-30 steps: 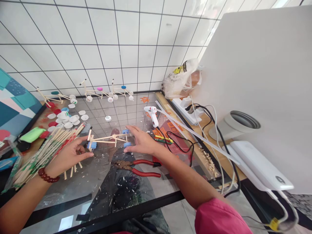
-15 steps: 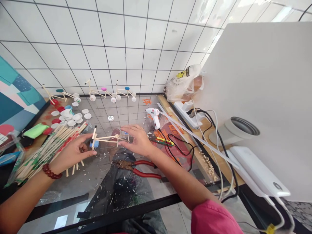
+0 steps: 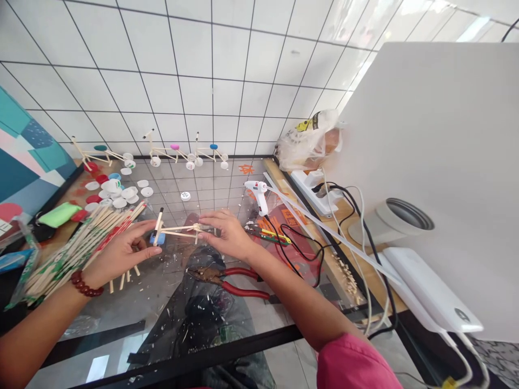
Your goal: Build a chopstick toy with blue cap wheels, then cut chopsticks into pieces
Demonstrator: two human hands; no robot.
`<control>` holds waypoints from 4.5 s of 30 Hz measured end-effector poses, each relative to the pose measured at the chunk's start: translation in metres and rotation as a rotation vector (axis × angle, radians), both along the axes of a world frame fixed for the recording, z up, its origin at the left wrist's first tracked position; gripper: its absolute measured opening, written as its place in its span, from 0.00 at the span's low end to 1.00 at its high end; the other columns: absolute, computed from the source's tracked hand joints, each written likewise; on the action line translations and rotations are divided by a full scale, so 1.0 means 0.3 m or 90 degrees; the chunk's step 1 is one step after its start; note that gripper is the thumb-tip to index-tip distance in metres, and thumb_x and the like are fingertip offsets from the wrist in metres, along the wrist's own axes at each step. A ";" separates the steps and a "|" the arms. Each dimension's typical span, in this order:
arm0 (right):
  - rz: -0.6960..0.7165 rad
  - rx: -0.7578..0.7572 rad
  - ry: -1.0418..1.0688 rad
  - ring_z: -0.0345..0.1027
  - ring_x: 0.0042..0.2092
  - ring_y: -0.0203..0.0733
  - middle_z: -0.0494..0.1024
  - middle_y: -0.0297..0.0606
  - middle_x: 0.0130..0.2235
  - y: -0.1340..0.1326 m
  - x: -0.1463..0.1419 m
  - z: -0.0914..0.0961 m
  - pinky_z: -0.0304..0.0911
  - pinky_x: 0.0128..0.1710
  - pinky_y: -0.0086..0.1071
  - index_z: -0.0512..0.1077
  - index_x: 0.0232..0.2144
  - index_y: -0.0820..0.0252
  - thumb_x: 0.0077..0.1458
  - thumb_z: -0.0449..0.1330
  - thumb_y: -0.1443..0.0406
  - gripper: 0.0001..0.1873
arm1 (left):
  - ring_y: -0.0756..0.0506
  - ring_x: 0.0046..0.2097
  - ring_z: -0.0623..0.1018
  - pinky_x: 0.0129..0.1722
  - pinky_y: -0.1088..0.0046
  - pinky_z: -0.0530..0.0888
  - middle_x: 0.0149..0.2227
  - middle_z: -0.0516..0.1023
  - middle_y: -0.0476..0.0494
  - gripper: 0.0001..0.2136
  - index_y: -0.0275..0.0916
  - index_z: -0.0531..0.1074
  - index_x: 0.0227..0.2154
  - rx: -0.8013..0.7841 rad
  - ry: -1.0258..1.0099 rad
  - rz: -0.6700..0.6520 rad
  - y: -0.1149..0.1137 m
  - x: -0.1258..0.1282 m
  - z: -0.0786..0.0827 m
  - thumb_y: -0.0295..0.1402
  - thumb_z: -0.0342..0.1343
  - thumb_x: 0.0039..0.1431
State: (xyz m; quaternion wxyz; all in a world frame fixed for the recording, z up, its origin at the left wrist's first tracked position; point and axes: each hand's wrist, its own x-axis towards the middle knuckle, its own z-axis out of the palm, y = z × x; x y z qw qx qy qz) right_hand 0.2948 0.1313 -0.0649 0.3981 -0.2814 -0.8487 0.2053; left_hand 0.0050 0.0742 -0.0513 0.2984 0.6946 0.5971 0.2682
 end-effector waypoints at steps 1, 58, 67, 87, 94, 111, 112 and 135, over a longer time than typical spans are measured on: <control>0.002 -0.003 0.001 0.74 0.50 0.45 0.82 0.44 0.48 0.000 -0.001 -0.001 0.68 0.52 0.42 0.77 0.47 0.57 0.60 0.65 0.62 0.13 | 0.50 0.27 0.74 0.27 0.69 0.76 0.62 0.68 0.35 0.31 0.40 0.72 0.55 0.001 -0.003 0.001 0.000 0.000 -0.001 0.52 0.60 0.52; -0.032 -0.048 0.078 0.76 0.44 0.41 0.82 0.40 0.42 0.002 -0.012 -0.028 0.70 0.48 0.35 0.81 0.41 0.54 0.57 0.67 0.60 0.10 | 0.46 0.32 0.78 0.35 0.66 0.80 0.47 0.77 0.42 0.30 0.44 0.73 0.55 -0.031 -0.023 0.014 0.007 0.017 -0.001 0.50 0.65 0.49; -0.021 -0.072 0.059 0.77 0.46 0.43 0.82 0.42 0.44 0.006 -0.006 -0.033 0.70 0.49 0.38 0.80 0.44 0.55 0.53 0.70 0.58 0.16 | 0.47 0.30 0.76 0.33 0.67 0.78 0.42 0.76 0.45 0.28 0.43 0.75 0.51 -0.014 -0.044 0.020 0.010 0.022 -0.018 0.50 0.65 0.48; -0.033 -0.132 0.095 0.76 0.45 0.42 0.82 0.41 0.44 -0.014 -0.005 -0.035 0.70 0.48 0.36 0.79 0.45 0.53 0.53 0.70 0.58 0.17 | 0.47 0.30 0.75 0.29 0.70 0.76 0.42 0.79 0.45 0.26 0.46 0.76 0.50 -0.023 -0.058 0.041 0.018 0.002 -0.061 0.47 0.67 0.47; -0.012 -0.106 -0.014 0.69 0.57 0.51 0.74 0.46 0.56 -0.004 0.076 0.023 0.65 0.58 0.46 0.69 0.59 0.50 0.43 0.75 0.53 0.41 | 0.48 0.31 0.75 0.29 0.70 0.76 0.49 0.75 0.43 0.26 0.46 0.74 0.52 -0.031 -0.049 0.033 0.013 -0.007 -0.074 0.48 0.67 0.50; -0.013 -0.261 -0.306 0.57 0.65 0.62 0.64 0.53 0.65 0.005 0.135 0.050 0.48 0.64 0.60 0.49 0.70 0.55 0.43 0.76 0.58 0.59 | 0.44 0.35 0.78 0.34 0.67 0.77 0.49 0.77 0.42 0.26 0.45 0.73 0.52 -0.039 -0.055 0.045 0.013 -0.007 -0.074 0.48 0.65 0.50; -0.010 -0.262 -0.307 0.56 0.66 0.62 0.63 0.53 0.66 0.004 0.137 0.051 0.48 0.64 0.60 0.48 0.70 0.55 0.43 0.76 0.58 0.60 | 0.45 0.34 0.78 0.34 0.67 0.77 0.49 0.76 0.42 0.26 0.46 0.73 0.52 -0.036 -0.057 0.046 0.014 -0.005 -0.074 0.47 0.65 0.50; -0.965 0.203 0.396 0.72 0.49 0.43 0.76 0.39 0.45 -0.336 0.948 0.253 0.66 0.56 0.45 0.71 0.45 0.58 0.56 0.59 0.60 0.15 | 0.54 0.26 0.66 0.13 0.81 0.63 0.53 0.71 0.41 0.28 0.48 0.73 0.54 -0.047 -0.521 0.068 0.053 -0.075 -0.026 0.52 0.64 0.52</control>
